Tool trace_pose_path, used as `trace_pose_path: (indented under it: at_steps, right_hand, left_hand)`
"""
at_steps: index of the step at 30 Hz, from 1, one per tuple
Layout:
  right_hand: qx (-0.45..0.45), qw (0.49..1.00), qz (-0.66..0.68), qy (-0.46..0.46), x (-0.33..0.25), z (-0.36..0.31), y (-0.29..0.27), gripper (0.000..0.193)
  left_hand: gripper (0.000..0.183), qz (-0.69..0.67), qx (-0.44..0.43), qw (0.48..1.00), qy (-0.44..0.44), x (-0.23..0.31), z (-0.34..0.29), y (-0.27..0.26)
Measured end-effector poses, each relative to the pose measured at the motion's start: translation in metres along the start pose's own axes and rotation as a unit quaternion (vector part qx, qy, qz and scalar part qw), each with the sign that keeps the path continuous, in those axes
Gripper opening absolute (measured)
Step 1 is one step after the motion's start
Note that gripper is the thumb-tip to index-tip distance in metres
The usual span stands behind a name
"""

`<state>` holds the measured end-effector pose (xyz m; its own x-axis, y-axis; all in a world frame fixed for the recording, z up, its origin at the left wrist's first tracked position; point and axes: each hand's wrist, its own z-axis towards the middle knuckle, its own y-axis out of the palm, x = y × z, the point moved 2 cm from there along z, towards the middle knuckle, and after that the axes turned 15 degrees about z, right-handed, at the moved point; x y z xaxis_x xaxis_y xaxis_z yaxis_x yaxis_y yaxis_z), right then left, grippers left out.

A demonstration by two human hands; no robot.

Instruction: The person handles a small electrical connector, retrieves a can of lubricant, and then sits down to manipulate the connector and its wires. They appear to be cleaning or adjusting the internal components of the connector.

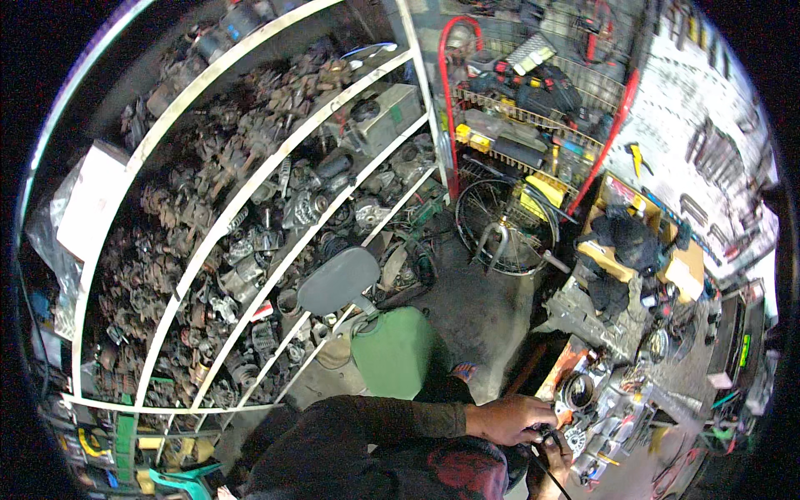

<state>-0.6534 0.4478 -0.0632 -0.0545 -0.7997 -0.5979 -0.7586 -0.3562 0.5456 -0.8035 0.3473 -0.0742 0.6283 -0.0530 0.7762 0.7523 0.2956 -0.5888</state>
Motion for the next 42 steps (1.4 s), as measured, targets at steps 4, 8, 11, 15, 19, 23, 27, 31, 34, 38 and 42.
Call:
trace_pose_path:
  at_steps: [4,8,11,15,19,23,27,31,34,38,42]
  right_hand:
    - [-0.016,1.0,-0.009,0.019,0.016,0.026,0.024,0.025]
    - [-0.02,0.999,-0.017,0.025,0.029,0.044,0.042,0.027]
    - [-0.018,0.999,-0.017,0.024,0.033,0.055,0.047,0.029]
    - [-0.028,0.994,-0.107,-0.01,0.032,0.061,0.055,0.028]
    - [-0.062,0.968,-0.238,-0.055,0.027,0.062,0.066,0.018]
    - [-0.083,0.945,-0.294,-0.12,0.026,0.058,0.069,0.015]
    - [-0.086,0.962,-0.236,-0.108,0.03,0.058,0.063,0.013]
    - [-0.088,0.964,-0.224,-0.111,0.03,0.055,0.052,0.015]
    - [-0.063,0.969,-0.22,-0.098,0.028,0.053,0.052,0.018]
    - [-0.038,0.969,-0.218,-0.108,0.03,0.049,0.052,0.02]
    - [-0.085,0.95,-0.258,-0.15,0.029,0.048,0.041,0.02]
  left_hand:
    - [0.041,-0.046,0.017,0.997,-0.056,-0.026,-0.013,-0.023]
    - [0.043,-0.061,0.044,0.993,-0.088,-0.042,-0.027,-0.039]
    - [0.043,-0.068,0.059,0.991,-0.101,-0.053,-0.033,-0.039]
    - [0.039,-0.109,0.058,0.983,-0.139,-0.061,-0.038,-0.04]
    - [0.039,-0.157,0.075,0.976,-0.133,-0.068,-0.041,-0.049]
    - [0.044,-0.14,0.067,0.973,-0.169,-0.067,-0.039,-0.058]
    - [0.044,-0.178,0.054,0.967,-0.175,-0.072,-0.037,-0.053]
    - [0.034,-0.216,0.031,0.958,-0.185,-0.063,-0.032,-0.062]
    - [0.033,-0.186,0.045,0.965,-0.18,-0.061,-0.029,-0.06]
    - [0.033,-0.168,0.052,0.968,-0.18,-0.07,-0.029,-0.047]
    - [0.036,-0.168,0.037,0.972,-0.158,-0.08,-0.026,-0.033]
